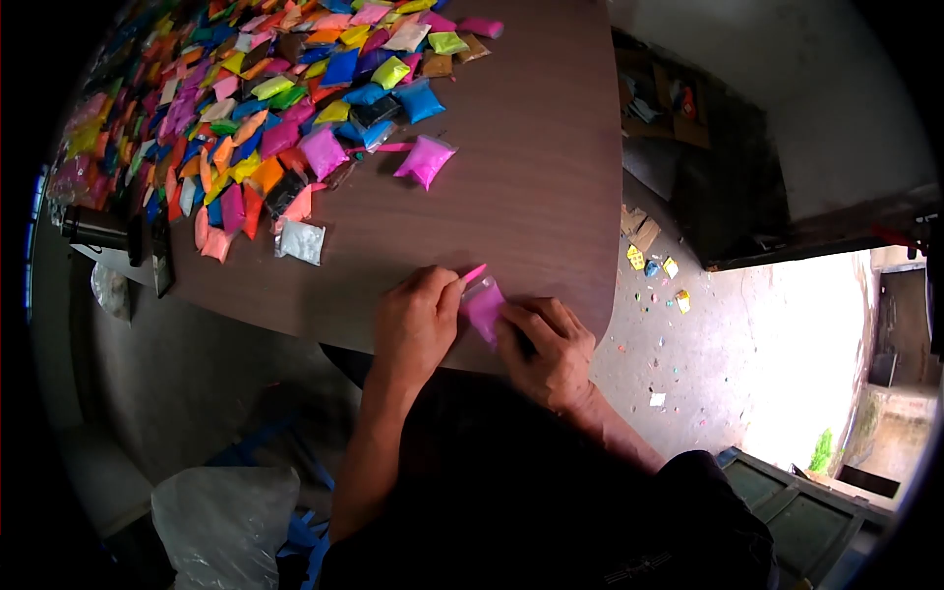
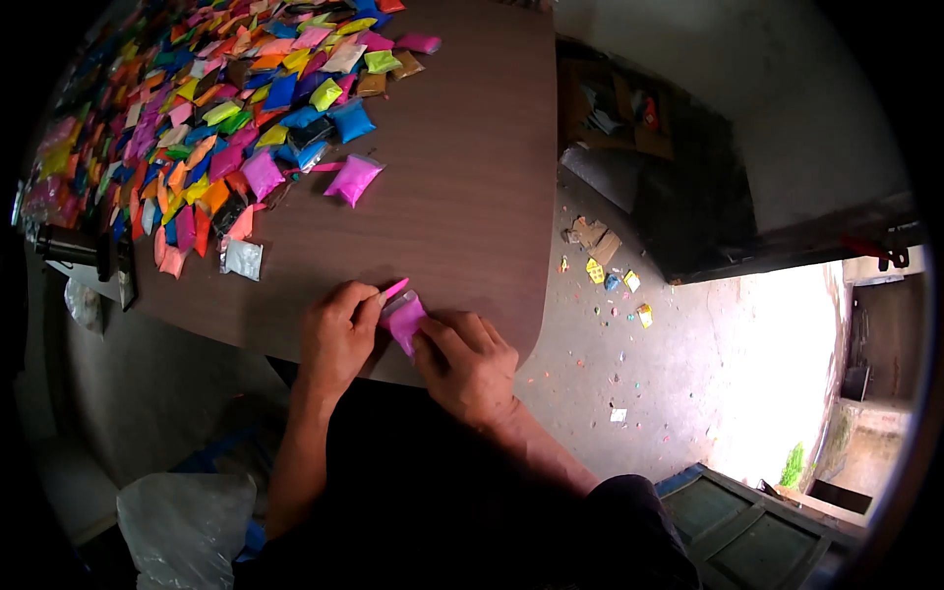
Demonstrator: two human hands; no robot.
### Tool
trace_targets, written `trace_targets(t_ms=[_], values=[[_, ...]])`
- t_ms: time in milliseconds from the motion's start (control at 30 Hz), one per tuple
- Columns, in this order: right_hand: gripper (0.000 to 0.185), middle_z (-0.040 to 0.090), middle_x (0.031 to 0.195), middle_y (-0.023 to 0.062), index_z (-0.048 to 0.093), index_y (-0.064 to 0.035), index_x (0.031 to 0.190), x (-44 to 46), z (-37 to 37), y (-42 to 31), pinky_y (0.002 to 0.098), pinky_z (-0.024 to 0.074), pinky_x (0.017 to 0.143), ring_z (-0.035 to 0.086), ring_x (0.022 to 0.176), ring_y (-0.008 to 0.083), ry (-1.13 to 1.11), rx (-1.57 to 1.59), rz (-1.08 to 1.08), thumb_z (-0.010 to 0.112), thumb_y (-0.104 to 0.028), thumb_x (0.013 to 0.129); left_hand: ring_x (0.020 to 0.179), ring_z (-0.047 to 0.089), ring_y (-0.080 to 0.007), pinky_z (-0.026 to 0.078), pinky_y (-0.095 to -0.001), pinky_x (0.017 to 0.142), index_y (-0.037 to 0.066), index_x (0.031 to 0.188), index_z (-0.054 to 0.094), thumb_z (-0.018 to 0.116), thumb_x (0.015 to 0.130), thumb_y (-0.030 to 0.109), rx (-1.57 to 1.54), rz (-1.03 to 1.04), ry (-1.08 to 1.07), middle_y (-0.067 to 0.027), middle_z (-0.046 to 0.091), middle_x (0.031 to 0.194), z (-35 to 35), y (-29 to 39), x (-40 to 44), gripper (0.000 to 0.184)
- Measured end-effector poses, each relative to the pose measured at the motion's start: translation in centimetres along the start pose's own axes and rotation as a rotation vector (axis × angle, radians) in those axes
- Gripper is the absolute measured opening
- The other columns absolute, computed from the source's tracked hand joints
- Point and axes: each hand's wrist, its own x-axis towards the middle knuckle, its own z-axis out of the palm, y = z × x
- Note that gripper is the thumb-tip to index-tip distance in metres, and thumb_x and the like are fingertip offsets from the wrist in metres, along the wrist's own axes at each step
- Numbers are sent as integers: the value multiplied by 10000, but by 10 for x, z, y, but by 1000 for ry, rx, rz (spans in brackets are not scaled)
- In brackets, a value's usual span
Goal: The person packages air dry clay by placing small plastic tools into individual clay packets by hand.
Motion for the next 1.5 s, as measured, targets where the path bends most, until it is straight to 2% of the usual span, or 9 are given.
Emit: trace_targets(t_ms=[133,433,500,633,700,867,1133,1367,1500], values=[[300,733,998,102,758,-83,1084,0,-1,-3,398,600,734,724,838,305,-30,-22,22,832,-70,793,702,689,-376,542,-396,624,37,943,707,782,919,87,-49,-23,25,-184,710,837,-11,14,-17,94],[343,725,934,94,764,-86,1138,1,-1,-6,396,593,698,709,791,295,-70,-71,17,817,-69,800,749,711,-389,561,-403,648,39,961,699,774,926,100,44,-83,59,-187,717,841,-7,-11,-29,103],[345,723,927,93,766,-84,1142,2,-1,-6,394,593,696,709,789,293,-65,-72,12,814,-68,800,726,699,-400,556,-463,619,65,907,679,771,920,127,-1,-66,87,-164,713,822,-12,-8,-26,113],[339,722,914,94,769,-76,1140,1,1,-4,393,593,695,709,784,289,-45,-51,23,813,-71,804,737,706,-389,562,-457,633,67,908,686,778,910,132,-130,-33,85,-160,710,808,-6,10,-41,112],[337,724,915,98,770,-73,1141,1,2,-3,396,594,698,710,786,294,-54,-53,22,810,-72,807,753,710,-399,560,-425,637,49,940,695,776,918,105,-33,-1,67,-180,721,833,-2,9,-43,101],[345,733,932,107,770,-67,1149,1,1,-3,399,597,710,715,795,298,-56,-71,-34,809,-88,807,738,695,-420,547,-453,616,59,934,692,767,928,122,24,-46,117,-185,713,819,-8,-11,-29,98],[451,737,1012,142,715,-59,1255,17,-5,-1,427,604,745,734,845,337,-236,-117,8,820,-178,833,647,674,-366,520,-415,572,51,951,697,788,920,131,-95,-132,309,-163,683,751,-28,-39,-34,125],[351,726,1023,147,692,-126,1227,96,30,15,481,584,747,726,909,387,-177,-221,46,752,-288,921,660,674,-338,520,-396,595,43,931,701,796,911,101,-138,-60,372,-152,684,762,-23,-51,-36,113],[383,731,995,124,727,-117,1228,120,55,24,442,587,725,731,847,348,-105,-258,0,802,-304,902,668,687,-359,533,-412,585,34,935,705,797,911,95,-156,-13,415,-152,706,794,-25,-51,-36,113]])
